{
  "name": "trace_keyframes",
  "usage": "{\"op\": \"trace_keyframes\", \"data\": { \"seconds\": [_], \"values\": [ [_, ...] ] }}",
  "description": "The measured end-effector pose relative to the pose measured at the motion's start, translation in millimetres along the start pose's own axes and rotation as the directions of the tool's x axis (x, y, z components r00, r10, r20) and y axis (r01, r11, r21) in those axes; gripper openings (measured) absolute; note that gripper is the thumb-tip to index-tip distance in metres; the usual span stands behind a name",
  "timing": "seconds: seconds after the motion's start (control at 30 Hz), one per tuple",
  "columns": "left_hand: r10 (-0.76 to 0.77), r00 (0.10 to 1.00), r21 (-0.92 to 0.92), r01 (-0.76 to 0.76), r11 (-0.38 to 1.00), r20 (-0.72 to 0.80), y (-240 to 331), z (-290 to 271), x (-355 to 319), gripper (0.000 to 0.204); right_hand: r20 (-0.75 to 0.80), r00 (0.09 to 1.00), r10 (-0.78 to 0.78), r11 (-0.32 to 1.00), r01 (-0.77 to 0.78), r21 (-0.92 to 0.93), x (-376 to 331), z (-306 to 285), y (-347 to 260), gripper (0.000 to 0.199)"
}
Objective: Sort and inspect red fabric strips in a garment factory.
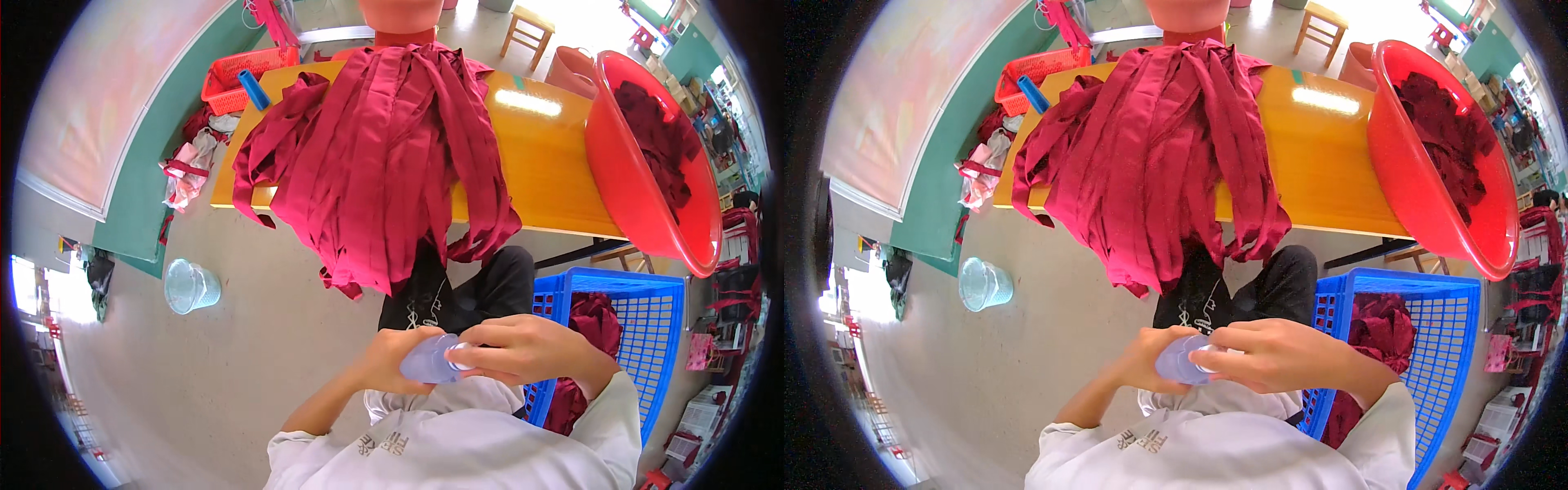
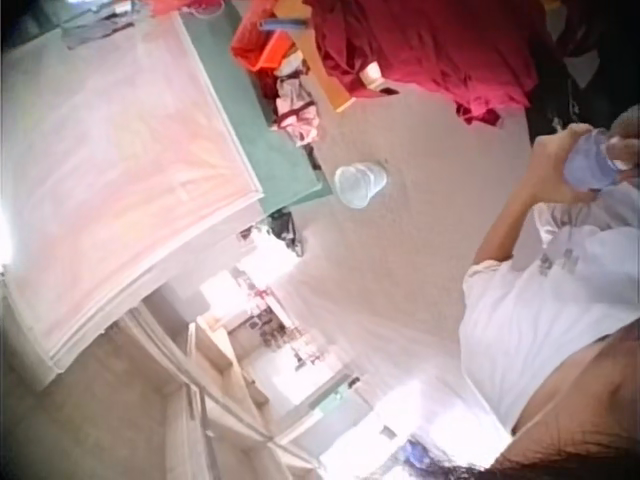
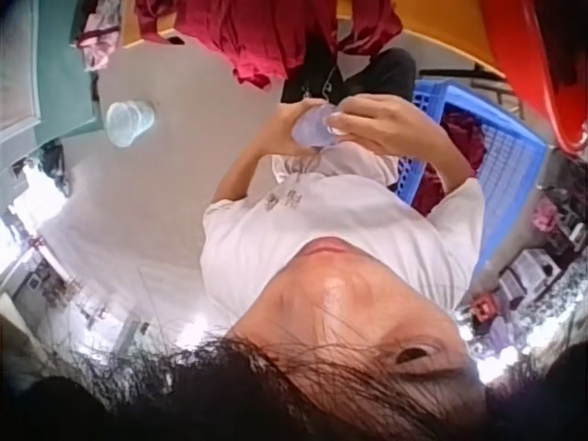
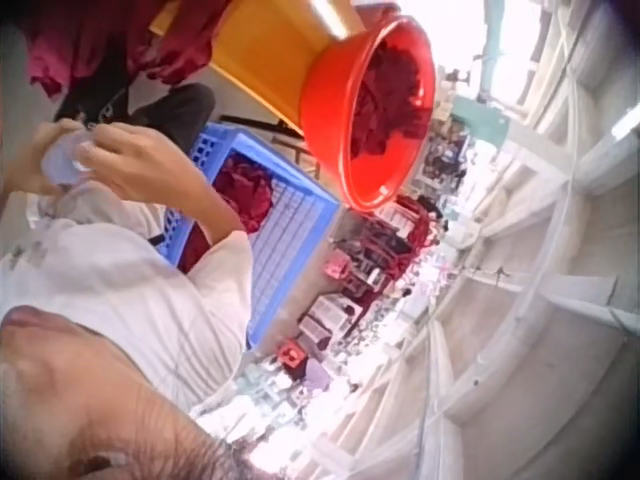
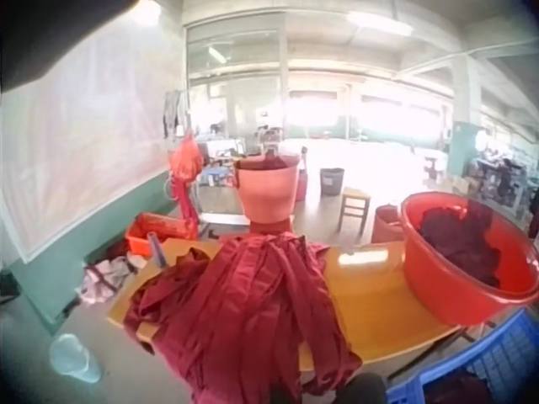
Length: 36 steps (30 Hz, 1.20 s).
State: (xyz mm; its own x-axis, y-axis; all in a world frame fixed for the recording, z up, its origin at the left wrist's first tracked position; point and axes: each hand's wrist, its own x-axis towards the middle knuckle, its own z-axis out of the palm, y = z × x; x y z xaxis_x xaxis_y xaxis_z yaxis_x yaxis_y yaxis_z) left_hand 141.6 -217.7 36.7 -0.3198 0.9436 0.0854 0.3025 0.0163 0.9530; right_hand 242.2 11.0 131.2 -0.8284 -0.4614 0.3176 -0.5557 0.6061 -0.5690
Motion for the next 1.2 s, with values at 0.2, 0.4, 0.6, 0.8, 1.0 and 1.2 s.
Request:
{"op": "trace_keyframes", "data": {
  "seconds": [0.2,0.4,0.6,0.8,1.0,1.2],
  "values": [
    [-0.057,0.927,-0.252,0.159,0.955,0.37,17,-3,-1,0.072,0.234,0.97,-0.064,0.995,0.079,-0.056,-9,2,-10,0.024],
    [-0.059,0.896,-0.298,0.208,0.932,0.44,8,-6,0,0.066,0.057,0.872,-0.487,0.824,0.479,-0.303,8,33,17,0.018],
    [-0.285,0.943,0.177,0.314,0.933,-0.172,-36,-26,-34,0.069,0.006,0.998,0.066,0.997,-0.065,-0.035,52,101,69,0.023],
    [-0.299,0.734,0.149,0.477,0.866,-0.609,-135,-42,-94,0.071,-0.143,0.967,0.21,0.977,-0.214,-0.011,131,173,77,0.02],
    [-0.21,0.208,-0.011,0.685,0.728,-0.955,-289,-88,-135,0.061,0.036,0.926,0.377,0.92,-0.379,0.102,88,229,92,0.011],
    [-0.156,-0.005,-0.091,0.83,0.55,-0.988,-437,-139,-164,0.051,0.144,0.841,0.521,0.836,-0.537,0.11,75,245,94,0.011]
  ]
}}
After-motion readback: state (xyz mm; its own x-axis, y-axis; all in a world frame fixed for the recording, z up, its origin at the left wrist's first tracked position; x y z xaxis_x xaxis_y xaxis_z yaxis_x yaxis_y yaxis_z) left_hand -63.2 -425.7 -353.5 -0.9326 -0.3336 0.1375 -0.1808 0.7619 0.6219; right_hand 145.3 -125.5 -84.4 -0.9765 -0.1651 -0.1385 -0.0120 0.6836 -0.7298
